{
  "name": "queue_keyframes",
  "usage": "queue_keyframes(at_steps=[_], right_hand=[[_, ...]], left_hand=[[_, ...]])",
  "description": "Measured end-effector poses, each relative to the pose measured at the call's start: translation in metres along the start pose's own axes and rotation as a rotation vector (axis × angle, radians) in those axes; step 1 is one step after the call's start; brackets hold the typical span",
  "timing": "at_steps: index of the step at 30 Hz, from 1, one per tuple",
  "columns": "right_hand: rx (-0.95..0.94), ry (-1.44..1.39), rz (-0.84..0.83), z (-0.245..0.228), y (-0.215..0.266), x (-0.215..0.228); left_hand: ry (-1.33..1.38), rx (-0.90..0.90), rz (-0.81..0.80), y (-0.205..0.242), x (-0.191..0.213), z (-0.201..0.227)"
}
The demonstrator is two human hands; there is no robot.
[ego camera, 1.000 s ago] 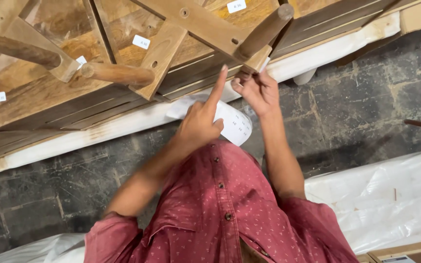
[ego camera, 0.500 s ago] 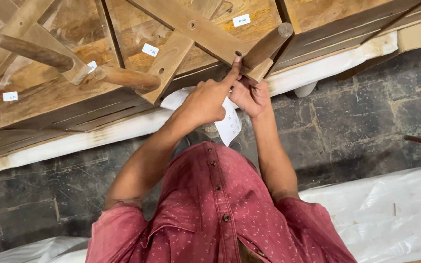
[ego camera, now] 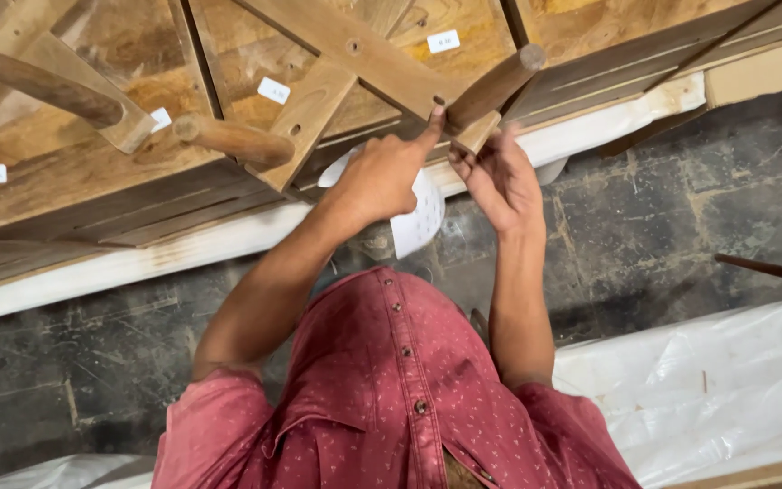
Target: Applying inventory labels to the legs of wooden stools or chairs.
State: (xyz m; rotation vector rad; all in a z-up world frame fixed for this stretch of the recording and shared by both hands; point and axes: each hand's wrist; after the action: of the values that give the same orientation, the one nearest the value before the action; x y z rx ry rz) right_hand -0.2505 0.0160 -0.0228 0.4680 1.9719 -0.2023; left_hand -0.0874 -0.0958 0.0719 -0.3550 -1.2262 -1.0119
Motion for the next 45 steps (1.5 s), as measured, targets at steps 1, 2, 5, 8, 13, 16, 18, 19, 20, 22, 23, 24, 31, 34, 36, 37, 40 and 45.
queue_keyframes(at_steps=[1,2,5,8,13,16,18,19,20,22,23,24,31,34,36,37,40,45], right_hand=[[0.017,0.048,0.012,0.002,-0.002,0.000],[0.043,0.099,0.017,0.002,-0.007,-0.002],[0.056,0.225,0.000,0.000,-0.010,0.018],[0.160,0.314,-0.158,0.004,-0.021,0.075],[0.131,0.355,0.024,-0.002,-0.003,-0.019],[0.113,0.304,0.033,-0.001,-0.001,-0.024],[0.111,0.291,0.040,-0.001,-0.003,-0.021],[0.141,0.312,0.078,0.000,-0.004,-0.019],[0.170,0.332,0.115,0.002,-0.006,-0.016],[0.215,0.344,0.152,0.006,-0.005,-0.017],[0.261,0.355,0.189,0.008,-0.004,-0.017],[0.260,0.356,0.188,0.011,-0.005,-0.016],[0.448,0.266,0.250,0.026,-0.007,-0.019],[0.492,0.296,0.251,0.029,-0.010,-0.007],[0.492,0.316,0.260,0.026,-0.010,-0.011],[0.467,0.367,0.351,0.023,-0.009,-0.021],[0.451,0.435,0.435,0.023,-0.008,-0.016],[0.475,0.524,0.418,0.023,-0.016,0.014]], left_hand=[[0.010,0.000,0.003,0.002,-0.001,0.000],[0.015,-0.007,0.015,0.001,0.000,0.001],[0.013,-0.017,0.027,-0.002,0.004,0.005],[0.015,-0.020,0.006,-0.001,0.001,0.005],[0.027,-0.038,0.036,-0.005,0.001,0.002],[0.047,-0.029,0.033,-0.002,0.001,0.003],[0.053,-0.028,0.030,-0.004,0.003,0.004],[0.053,-0.030,0.031,-0.004,0.002,0.003],[0.054,-0.032,0.032,-0.005,0.002,0.003],[0.056,-0.032,0.034,-0.004,0.002,0.003],[0.058,-0.031,0.036,-0.004,0.002,0.002],[0.060,-0.030,0.037,-0.004,0.002,0.002],[0.072,-0.022,0.021,-0.003,0.005,0.002],[0.077,-0.025,0.024,-0.004,0.002,-0.001],[0.078,-0.031,0.030,-0.005,0.000,-0.003],[0.082,-0.035,0.031,-0.005,0.000,-0.004],[0.093,-0.037,0.014,-0.003,0.004,-0.003],[0.087,-0.051,-0.015,-0.007,0.004,-0.007]])
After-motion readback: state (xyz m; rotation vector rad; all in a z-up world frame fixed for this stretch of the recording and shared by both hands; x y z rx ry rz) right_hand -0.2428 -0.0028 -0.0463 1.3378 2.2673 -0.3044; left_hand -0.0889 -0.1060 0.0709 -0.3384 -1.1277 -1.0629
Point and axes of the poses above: each hand's wrist, its own y-axis away from the middle knuckle, its own x-axis out of the back of the hand, z = x × y, and after that the axes turned 8 degrees about x, right-handed
